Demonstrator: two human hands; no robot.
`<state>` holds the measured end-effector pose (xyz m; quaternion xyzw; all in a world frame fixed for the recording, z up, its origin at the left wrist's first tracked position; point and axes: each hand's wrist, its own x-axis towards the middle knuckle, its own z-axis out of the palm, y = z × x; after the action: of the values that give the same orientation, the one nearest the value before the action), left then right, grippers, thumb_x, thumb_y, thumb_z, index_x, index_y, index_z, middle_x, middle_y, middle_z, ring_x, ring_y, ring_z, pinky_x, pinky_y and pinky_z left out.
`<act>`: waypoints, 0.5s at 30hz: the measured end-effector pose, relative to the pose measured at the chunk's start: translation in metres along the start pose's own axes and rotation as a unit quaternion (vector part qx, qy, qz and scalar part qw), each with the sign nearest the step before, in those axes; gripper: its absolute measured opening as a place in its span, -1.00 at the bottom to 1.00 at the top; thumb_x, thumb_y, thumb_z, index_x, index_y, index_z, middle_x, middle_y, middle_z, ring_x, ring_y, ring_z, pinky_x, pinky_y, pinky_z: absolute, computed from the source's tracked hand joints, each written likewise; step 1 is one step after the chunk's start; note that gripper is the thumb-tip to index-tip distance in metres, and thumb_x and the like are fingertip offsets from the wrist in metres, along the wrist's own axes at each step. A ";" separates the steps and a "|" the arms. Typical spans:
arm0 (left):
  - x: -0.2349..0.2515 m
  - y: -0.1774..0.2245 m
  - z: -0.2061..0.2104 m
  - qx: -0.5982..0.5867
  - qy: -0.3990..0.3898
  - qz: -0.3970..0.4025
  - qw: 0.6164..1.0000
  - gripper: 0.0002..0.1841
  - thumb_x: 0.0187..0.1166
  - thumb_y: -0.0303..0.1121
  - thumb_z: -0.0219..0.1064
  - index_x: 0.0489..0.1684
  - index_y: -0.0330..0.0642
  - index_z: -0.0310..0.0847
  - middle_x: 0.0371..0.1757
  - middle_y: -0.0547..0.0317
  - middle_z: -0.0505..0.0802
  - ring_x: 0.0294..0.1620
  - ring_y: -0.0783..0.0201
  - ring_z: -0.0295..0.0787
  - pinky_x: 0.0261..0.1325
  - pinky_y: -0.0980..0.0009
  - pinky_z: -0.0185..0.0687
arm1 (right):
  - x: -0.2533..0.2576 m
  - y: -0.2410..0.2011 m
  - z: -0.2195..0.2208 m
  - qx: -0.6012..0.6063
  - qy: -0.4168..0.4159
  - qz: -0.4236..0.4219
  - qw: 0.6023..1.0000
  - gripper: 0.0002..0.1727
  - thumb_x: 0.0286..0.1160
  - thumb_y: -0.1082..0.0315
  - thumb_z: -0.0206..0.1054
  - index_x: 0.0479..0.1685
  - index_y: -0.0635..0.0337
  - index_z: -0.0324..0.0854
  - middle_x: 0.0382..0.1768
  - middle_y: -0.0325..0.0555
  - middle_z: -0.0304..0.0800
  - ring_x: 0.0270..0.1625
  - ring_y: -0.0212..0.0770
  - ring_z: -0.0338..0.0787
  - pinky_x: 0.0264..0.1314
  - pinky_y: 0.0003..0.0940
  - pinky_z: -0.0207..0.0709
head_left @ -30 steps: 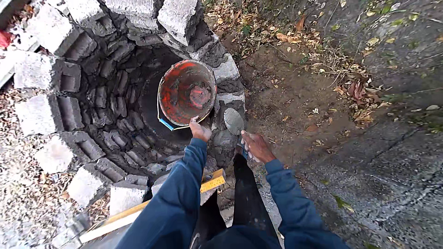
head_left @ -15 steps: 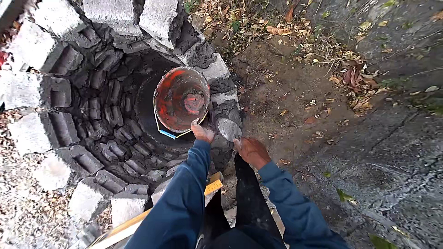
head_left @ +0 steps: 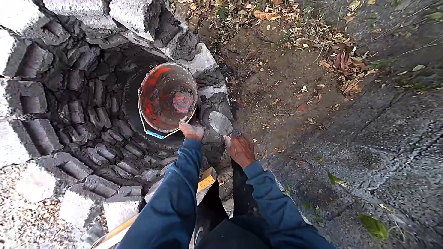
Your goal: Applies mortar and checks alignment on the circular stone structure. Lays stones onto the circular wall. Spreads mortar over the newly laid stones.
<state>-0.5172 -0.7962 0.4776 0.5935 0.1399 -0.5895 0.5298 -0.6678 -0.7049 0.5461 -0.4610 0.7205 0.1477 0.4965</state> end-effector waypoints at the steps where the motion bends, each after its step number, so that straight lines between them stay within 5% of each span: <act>1: -0.001 0.000 0.000 -0.006 0.004 0.003 1.000 -0.51 0.75 -0.04 -0.13 0.55 -0.04 0.28 0.60 0.06 0.49 0.58 0.06 0.42 0.49 -0.12 0.40 | -0.003 0.007 0.001 0.069 -0.009 0.002 0.998 -0.32 0.88 -0.16 -0.19 0.32 0.22 0.64 0.08 0.22 0.83 0.25 0.14 0.80 0.33 0.17 0.55; 2: -0.001 0.000 0.001 -0.008 0.007 0.008 1.000 -0.52 0.75 -0.05 -0.12 0.54 -0.04 0.28 0.59 0.06 0.50 0.56 0.06 0.44 0.48 -0.11 0.42 | -0.006 0.020 0.007 0.180 0.005 -0.004 0.984 -0.36 0.90 -0.09 -0.17 0.11 0.25 0.69 -0.19 0.13 0.79 -0.07 0.02 0.82 0.08 0.00 0.64; 3: -0.001 0.002 0.002 -0.006 0.011 0.013 1.000 -0.53 0.74 -0.06 -0.10 0.53 -0.04 0.29 0.58 0.05 0.51 0.55 0.06 0.46 0.47 -0.10 0.44 | -0.007 0.035 0.019 0.335 0.028 -0.007 0.942 -0.40 0.93 0.00 -0.19 -0.12 0.26 0.66 -0.54 -0.07 0.59 -0.50 -0.19 0.65 -0.37 -0.27 0.59; 4: -0.001 0.004 0.000 0.002 0.016 0.018 1.000 -0.53 0.74 -0.06 -0.10 0.53 -0.04 0.29 0.56 0.04 0.52 0.53 0.05 0.47 0.46 -0.11 0.45 | -0.010 0.049 0.030 0.486 0.029 0.011 0.873 -0.39 0.95 0.02 -0.27 -0.25 0.26 0.57 -0.70 -0.22 0.44 -0.71 -0.31 0.49 -0.62 -0.40 0.49; 6: 0.000 0.008 -0.005 0.014 0.024 0.026 0.999 -0.54 0.72 -0.06 -0.09 0.49 -0.05 0.30 0.50 0.01 0.55 0.49 0.05 0.49 0.44 -0.12 0.45 | 0.001 0.077 0.054 0.668 -0.011 0.065 0.741 -0.32 0.93 -0.12 -0.38 -0.35 0.17 0.45 -0.77 -0.29 0.33 -0.83 -0.35 0.38 -0.79 -0.45 0.41; 8: 0.002 0.012 -0.009 0.020 0.030 0.032 0.999 -0.55 0.71 -0.07 -0.08 0.46 -0.07 0.31 0.48 0.00 0.56 0.47 0.03 0.50 0.43 -0.12 0.46 | 0.023 0.090 0.076 0.741 -0.070 0.075 0.664 -0.29 0.87 -0.23 -0.44 -0.39 0.09 0.38 -0.80 -0.31 0.27 -0.86 -0.36 0.33 -0.83 -0.48 0.33; 10: 0.006 0.014 -0.010 0.027 0.028 0.031 0.999 -0.54 0.73 -0.06 -0.10 0.47 -0.06 0.32 0.49 0.00 0.57 0.49 0.03 0.51 0.43 -0.14 0.46 | 0.046 0.082 0.082 0.751 -0.105 0.050 0.650 -0.26 0.85 -0.26 -0.46 -0.41 0.09 0.39 -0.82 -0.31 0.28 -0.86 -0.36 0.35 -0.83 -0.49 0.34; 15: -0.002 0.019 -0.017 0.057 0.009 0.016 0.998 -0.51 0.74 -0.02 -0.16 0.46 -0.09 0.32 0.48 0.02 0.57 0.48 0.07 0.51 0.45 -0.10 0.44 | 0.044 0.056 0.086 0.659 -0.065 0.066 0.746 -0.30 0.88 -0.22 -0.38 -0.37 0.14 0.41 -0.77 -0.26 0.32 -0.82 -0.32 0.39 -0.77 -0.44 0.42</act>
<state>-0.4928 -0.7896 0.4836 0.6301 0.1014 -0.5827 0.5032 -0.6667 -0.6406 0.4551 0.0405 0.6336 -0.3020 0.7111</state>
